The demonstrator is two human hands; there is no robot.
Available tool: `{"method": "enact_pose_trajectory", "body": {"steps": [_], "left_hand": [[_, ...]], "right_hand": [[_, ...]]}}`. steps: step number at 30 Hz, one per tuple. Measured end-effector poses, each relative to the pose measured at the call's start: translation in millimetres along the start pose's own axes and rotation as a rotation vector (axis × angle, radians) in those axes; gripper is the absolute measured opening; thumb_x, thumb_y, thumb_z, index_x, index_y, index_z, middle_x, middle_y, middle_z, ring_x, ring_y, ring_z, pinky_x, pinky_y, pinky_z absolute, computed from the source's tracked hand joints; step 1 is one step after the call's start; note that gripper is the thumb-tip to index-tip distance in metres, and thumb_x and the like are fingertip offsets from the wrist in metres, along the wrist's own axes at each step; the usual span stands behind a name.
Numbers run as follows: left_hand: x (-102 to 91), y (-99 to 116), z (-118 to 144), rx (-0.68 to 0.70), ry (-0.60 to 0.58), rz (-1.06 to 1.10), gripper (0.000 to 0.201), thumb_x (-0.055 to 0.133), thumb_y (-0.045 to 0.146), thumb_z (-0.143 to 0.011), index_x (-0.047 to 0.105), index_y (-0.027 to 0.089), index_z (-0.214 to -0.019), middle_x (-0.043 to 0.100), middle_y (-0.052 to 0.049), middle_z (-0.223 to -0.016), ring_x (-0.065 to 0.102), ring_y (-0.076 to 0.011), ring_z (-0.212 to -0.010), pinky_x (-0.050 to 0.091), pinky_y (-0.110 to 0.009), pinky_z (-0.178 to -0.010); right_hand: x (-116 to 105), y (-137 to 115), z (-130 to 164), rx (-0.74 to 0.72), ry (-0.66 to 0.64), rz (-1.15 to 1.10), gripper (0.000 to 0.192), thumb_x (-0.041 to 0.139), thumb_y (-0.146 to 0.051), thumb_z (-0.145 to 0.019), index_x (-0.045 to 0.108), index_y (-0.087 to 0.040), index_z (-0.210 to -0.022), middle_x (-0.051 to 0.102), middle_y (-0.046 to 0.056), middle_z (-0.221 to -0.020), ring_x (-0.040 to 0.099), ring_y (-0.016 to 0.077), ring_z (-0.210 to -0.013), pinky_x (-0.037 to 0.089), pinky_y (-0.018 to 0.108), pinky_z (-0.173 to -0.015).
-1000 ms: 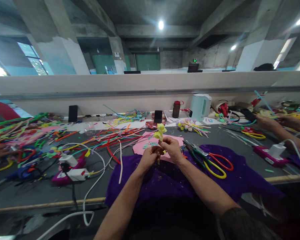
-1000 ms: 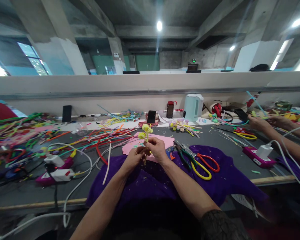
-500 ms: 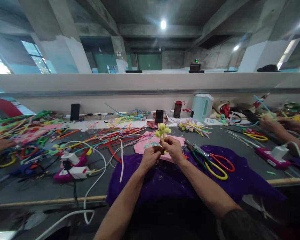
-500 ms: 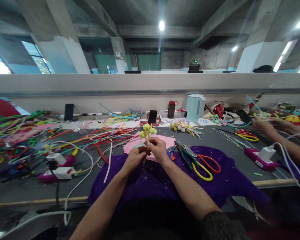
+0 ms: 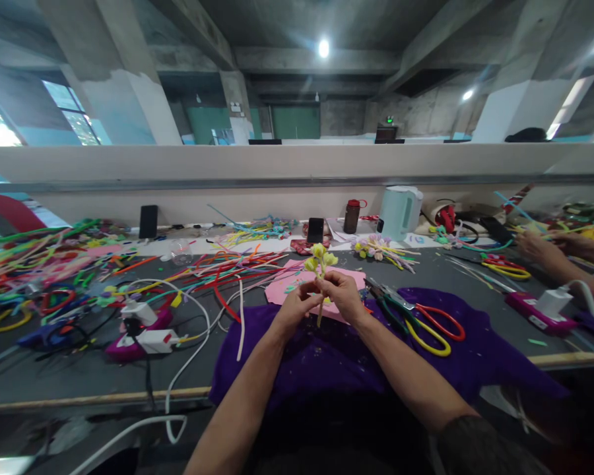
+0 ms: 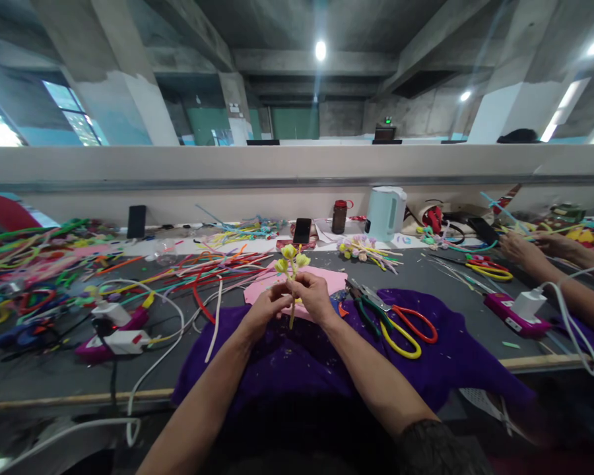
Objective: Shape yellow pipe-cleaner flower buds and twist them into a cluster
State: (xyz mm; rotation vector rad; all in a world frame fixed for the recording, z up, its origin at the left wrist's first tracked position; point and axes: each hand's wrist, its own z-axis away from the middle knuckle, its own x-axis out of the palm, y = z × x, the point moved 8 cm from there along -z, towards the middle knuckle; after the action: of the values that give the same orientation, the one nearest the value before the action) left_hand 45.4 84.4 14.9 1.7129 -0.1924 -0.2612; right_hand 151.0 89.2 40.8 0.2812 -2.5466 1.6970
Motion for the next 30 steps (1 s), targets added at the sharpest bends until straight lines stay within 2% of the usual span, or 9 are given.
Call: {"method": "enact_pose_trajectory", "body": {"steps": [2, 5, 9, 14, 20, 27, 30], "left_hand": [[-4.7, -2, 0, -0.038, 0.03, 0.125, 0.038, 0.068, 0.032, -0.063, 0.062, 0.02, -0.099, 0.061, -0.003, -0.095, 0.053, -0.0112, -0.07, 0.032, -0.017, -0.045], [-13.6, -9, -1, -0.08, 0.111, 0.269, 0.036, 0.07, 0.033, -0.062, 0.063, 0.021, -0.095, 0.06, -0.002, -0.093, 0.053, -0.0116, -0.076, 0.037, -0.017, -0.052], [-19.9, -13, -1, -0.068, 0.181, 0.347, 0.033, 0.072, 0.033, -0.06, 0.066, 0.021, -0.09, 0.06, -0.001, -0.089, 0.052, -0.0106, -0.075, 0.037, -0.017, -0.053], [-22.0, -20, -1, -0.121, 0.252, 0.456, 0.031, 0.074, 0.033, -0.056, 0.068, 0.019, -0.083, 0.062, -0.001, -0.081, 0.053, -0.0108, -0.071, 0.036, -0.019, -0.053], [-20.1, -27, -2, -0.163, 0.264, 0.582, 0.027, 0.076, 0.029, -0.054, 0.067, 0.019, -0.078, 0.063, 0.0, -0.078, 0.053, -0.0093, -0.065, 0.035, -0.02, -0.052], [-24.4, -24, -2, -0.138, 0.289, 0.595, 0.028, 0.075, 0.03, -0.056, 0.067, 0.02, -0.081, 0.063, 0.0, -0.083, 0.054, -0.0091, -0.068, 0.035, -0.019, -0.052], [-20.3, -20, -3, -0.125, 0.244, 0.574, 0.031, 0.076, 0.026, -0.054, 0.067, 0.02, -0.084, 0.064, 0.0, -0.085, 0.056, -0.0104, -0.072, 0.036, -0.02, -0.054]], "right_hand": [[2, 2, 0, 0.016, -0.032, 0.003, 0.02, 0.065, -0.035, -0.067, 0.061, -0.015, -0.066, 0.051, -0.004, -0.053, 0.041, 0.0072, -0.047, 0.032, 0.02, -0.044], [5, 5, 1, 0.022, -0.068, 0.056, 0.023, 0.066, -0.037, -0.067, 0.062, -0.015, -0.066, 0.048, -0.005, -0.053, 0.039, 0.0073, -0.047, 0.031, 0.02, -0.045], [6, 9, 1, -0.026, -0.078, 0.199, 0.026, 0.064, -0.041, -0.068, 0.061, -0.015, -0.066, 0.045, -0.005, -0.052, 0.037, 0.0076, -0.048, 0.029, 0.02, -0.045], [8, 7, 2, -0.09, -0.076, 0.387, 0.027, 0.06, -0.041, -0.072, 0.063, -0.015, -0.067, 0.05, -0.003, -0.055, 0.042, 0.0088, -0.05, 0.032, 0.02, -0.048], [11, 3, 5, -0.141, -0.084, 0.514, 0.025, 0.059, -0.039, -0.074, 0.065, -0.015, -0.071, 0.057, -0.001, -0.059, 0.047, 0.0106, -0.054, 0.036, 0.02, -0.051], [10, 5, 5, -0.151, -0.086, 0.508, 0.027, 0.059, -0.042, -0.074, 0.063, -0.016, -0.07, 0.054, -0.001, -0.058, 0.046, 0.0103, -0.053, 0.036, 0.021, -0.05], [8, 6, 3, -0.105, -0.077, 0.4, 0.025, 0.056, -0.04, -0.077, 0.064, -0.016, -0.074, 0.053, -0.002, -0.058, 0.046, 0.0101, -0.053, 0.037, 0.021, -0.049]]}}
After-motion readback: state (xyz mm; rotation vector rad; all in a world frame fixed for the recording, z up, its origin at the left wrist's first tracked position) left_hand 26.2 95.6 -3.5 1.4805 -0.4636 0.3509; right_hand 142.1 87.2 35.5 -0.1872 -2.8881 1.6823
